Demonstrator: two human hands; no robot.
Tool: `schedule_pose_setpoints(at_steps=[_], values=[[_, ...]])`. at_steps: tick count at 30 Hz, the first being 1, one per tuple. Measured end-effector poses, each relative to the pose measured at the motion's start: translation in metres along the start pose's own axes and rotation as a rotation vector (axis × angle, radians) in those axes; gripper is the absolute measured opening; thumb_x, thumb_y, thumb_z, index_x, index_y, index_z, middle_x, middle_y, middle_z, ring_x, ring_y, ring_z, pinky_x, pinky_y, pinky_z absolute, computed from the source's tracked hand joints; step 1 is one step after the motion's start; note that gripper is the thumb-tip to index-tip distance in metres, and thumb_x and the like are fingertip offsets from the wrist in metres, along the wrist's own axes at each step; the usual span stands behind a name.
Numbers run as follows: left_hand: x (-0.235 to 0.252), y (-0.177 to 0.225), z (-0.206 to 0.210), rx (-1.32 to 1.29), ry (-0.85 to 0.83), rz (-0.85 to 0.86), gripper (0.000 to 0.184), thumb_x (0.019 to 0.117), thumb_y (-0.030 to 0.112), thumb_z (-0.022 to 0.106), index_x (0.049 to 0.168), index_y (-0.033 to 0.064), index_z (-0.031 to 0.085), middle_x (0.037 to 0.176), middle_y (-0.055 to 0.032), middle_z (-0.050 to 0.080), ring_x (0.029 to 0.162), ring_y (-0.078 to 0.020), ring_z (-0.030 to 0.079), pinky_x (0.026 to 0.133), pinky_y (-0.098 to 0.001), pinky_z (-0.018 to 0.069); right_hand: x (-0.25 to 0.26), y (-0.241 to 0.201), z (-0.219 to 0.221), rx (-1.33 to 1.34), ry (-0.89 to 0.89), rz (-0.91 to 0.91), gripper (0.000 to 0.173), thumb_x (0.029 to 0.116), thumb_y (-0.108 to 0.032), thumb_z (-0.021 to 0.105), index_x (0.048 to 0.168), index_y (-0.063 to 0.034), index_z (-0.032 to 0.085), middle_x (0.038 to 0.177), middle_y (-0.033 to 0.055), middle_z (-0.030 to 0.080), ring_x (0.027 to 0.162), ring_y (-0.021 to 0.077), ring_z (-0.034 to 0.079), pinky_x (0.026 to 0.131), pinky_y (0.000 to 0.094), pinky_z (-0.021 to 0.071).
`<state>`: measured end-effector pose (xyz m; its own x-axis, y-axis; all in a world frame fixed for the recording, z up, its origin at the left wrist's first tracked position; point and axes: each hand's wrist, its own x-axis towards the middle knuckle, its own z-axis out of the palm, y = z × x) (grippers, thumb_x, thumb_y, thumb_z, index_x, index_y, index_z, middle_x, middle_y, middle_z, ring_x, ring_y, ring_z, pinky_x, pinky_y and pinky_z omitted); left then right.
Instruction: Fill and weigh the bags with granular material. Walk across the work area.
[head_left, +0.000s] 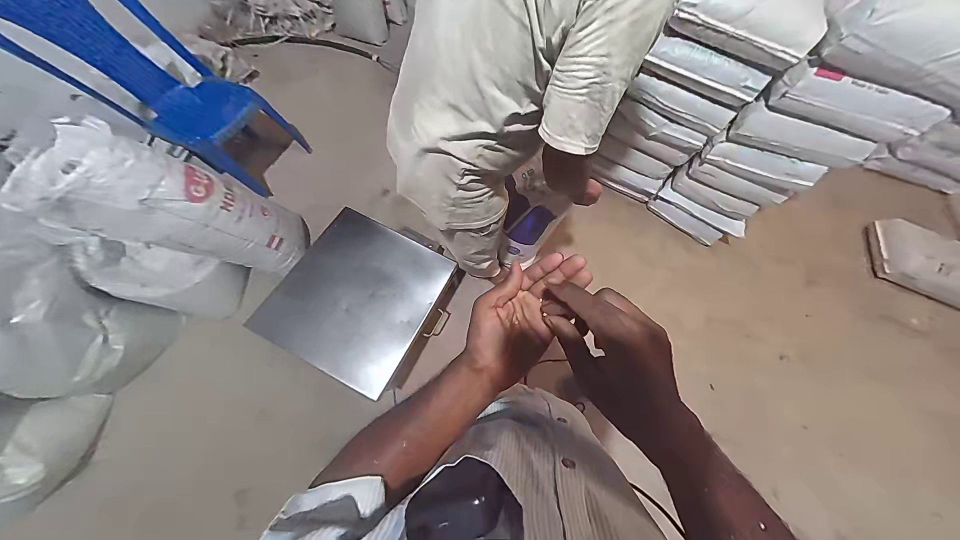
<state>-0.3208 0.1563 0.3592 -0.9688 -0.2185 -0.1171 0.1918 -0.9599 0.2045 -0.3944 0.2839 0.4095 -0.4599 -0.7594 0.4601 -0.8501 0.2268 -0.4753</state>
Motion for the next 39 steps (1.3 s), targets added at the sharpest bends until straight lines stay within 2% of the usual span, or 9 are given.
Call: schedule_pose_setpoints(at_steps=[4, 9, 12, 15, 21, 26, 30, 33, 39], values=[[0.004, 0.004, -0.004, -0.041, -0.064, -0.022, 0.065, 0.1107, 0.041, 0.008, 0.150, 0.0055, 0.046, 0.145, -0.0166, 0.058, 0.136, -0.0259, 0.056, 0.114, -0.0413, 0.0439, 0.005, 0.005, 0.014, -0.039, -0.014, 0.007, 0.032, 0.1014, -0.022, 0.061, 0.131, -0.0156, 0.070, 0.091, 0.0004, 0.076, 0.076, 0.0128, 0.068, 0.067, 0.0299, 0.0562], [0.011, 0.014, -0.008, -0.027, -0.204, -0.010, 0.069, 0.1093, 0.043, 0.006, 0.154, 0.0039, 0.041, 0.154, -0.0160, 0.048, 0.142, -0.0248, 0.048, 0.117, -0.0401, 0.0388, 0.007, 0.009, 0.006, 0.111, 0.086, 0.087, 0.026, 0.0991, -0.018, 0.064, 0.121, -0.0091, 0.073, 0.098, 0.0003, 0.077, 0.080, 0.0037, 0.069, 0.072, 0.0216, 0.0589], [0.018, 0.022, -0.008, -0.081, -0.251, -0.010, 0.071, 0.1094, 0.044, 0.004, 0.156, -0.0001, 0.034, 0.161, -0.0192, 0.039, 0.151, -0.0307, 0.036, 0.124, -0.0465, 0.0290, 0.001, 0.019, -0.006, 0.271, 0.074, 0.136, 0.031, 0.0990, -0.013, 0.064, 0.128, -0.0037, 0.066, 0.103, -0.0001, 0.077, 0.077, 0.0006, 0.067, 0.066, 0.0179, 0.0566], [0.025, 0.030, -0.005, -0.122, -0.225, -0.022, 0.072, 0.1101, 0.044, 0.006, 0.155, -0.0021, 0.037, 0.159, -0.0214, 0.041, 0.150, -0.0338, 0.037, 0.125, -0.0497, 0.0282, -0.013, 0.035, -0.010, 0.302, 0.056, 0.164, 0.032, 0.0990, -0.009, 0.063, 0.131, -0.0048, 0.063, 0.104, -0.0001, 0.076, 0.080, 0.0028, 0.068, 0.066, 0.0183, 0.0572], [0.043, 0.047, -0.006, -0.069, -0.235, -0.077, 0.048, 0.1086, 0.011, 0.025, 0.154, 0.0005, 0.039, 0.153, -0.0227, 0.048, 0.143, -0.0340, 0.048, 0.122, -0.0460, 0.0345, -0.067, 0.072, 0.008, 0.315, 0.125, 0.477, 0.035, 0.0987, -0.013, 0.061, 0.132, -0.0007, 0.062, 0.101, 0.0004, 0.076, 0.082, 0.0068, 0.071, 0.070, 0.0248, 0.0611], [0.063, 0.062, -0.008, 0.054, -0.254, -0.086, 0.057, 0.1006, -0.004, 0.033, 0.157, 0.0019, 0.033, 0.159, -0.0234, 0.040, 0.143, -0.0353, 0.046, 0.121, -0.0465, 0.0359, -0.120, 0.084, 0.030, 0.361, 0.216, 0.786, 0.040, 0.0951, -0.011, 0.060, 0.134, -0.0011, 0.061, 0.094, -0.0007, 0.073, 0.065, 0.0054, 0.064, 0.054, 0.0231, 0.0547], [0.081, 0.070, -0.010, -0.019, -0.268, -0.134, 0.053, 0.1015, 0.008, 0.037, 0.154, 0.0015, 0.038, 0.158, -0.0217, 0.042, 0.145, -0.0339, 0.045, 0.121, -0.0459, 0.0356, -0.135, 0.084, 0.038, 0.366, 0.274, 0.845, 0.041, 0.0962, -0.008, 0.062, 0.136, -0.0008, 0.058, 0.098, 0.0011, 0.076, 0.067, 0.0074, 0.068, 0.055, 0.0251, 0.0571], [0.100, 0.070, -0.004, -0.077, -0.275, -0.157, 0.052, 0.1085, 0.023, 0.026, 0.153, -0.0007, 0.040, 0.155, -0.0217, 0.046, 0.144, -0.0323, 0.046, 0.121, -0.0443, 0.0367, -0.129, 0.095, 0.036, 0.365, 0.305, 0.817, 0.041, 0.0977, -0.008, 0.061, 0.138, -0.0005, 0.057, 0.098, 0.0015, 0.076, 0.068, 0.0085, 0.068, 0.055, 0.0256, 0.0578], [0.147, 0.055, 0.000, -0.002, -0.328, -0.155, 0.082, 0.1043, 0.061, 0.007, 0.159, 0.0043, 0.031, 0.164, -0.0205, 0.032, 0.151, -0.0349, 0.034, 0.122, -0.0509, 0.0331, -0.120, 0.134, 0.023, 0.364, 0.308, 0.793, 0.041, 0.0984, -0.008, 0.060, 0.138, 0.0016, 0.056, 0.099, 0.0033, 0.076, 0.070, 0.0101, 0.069, 0.056, 0.0264, 0.0583]])
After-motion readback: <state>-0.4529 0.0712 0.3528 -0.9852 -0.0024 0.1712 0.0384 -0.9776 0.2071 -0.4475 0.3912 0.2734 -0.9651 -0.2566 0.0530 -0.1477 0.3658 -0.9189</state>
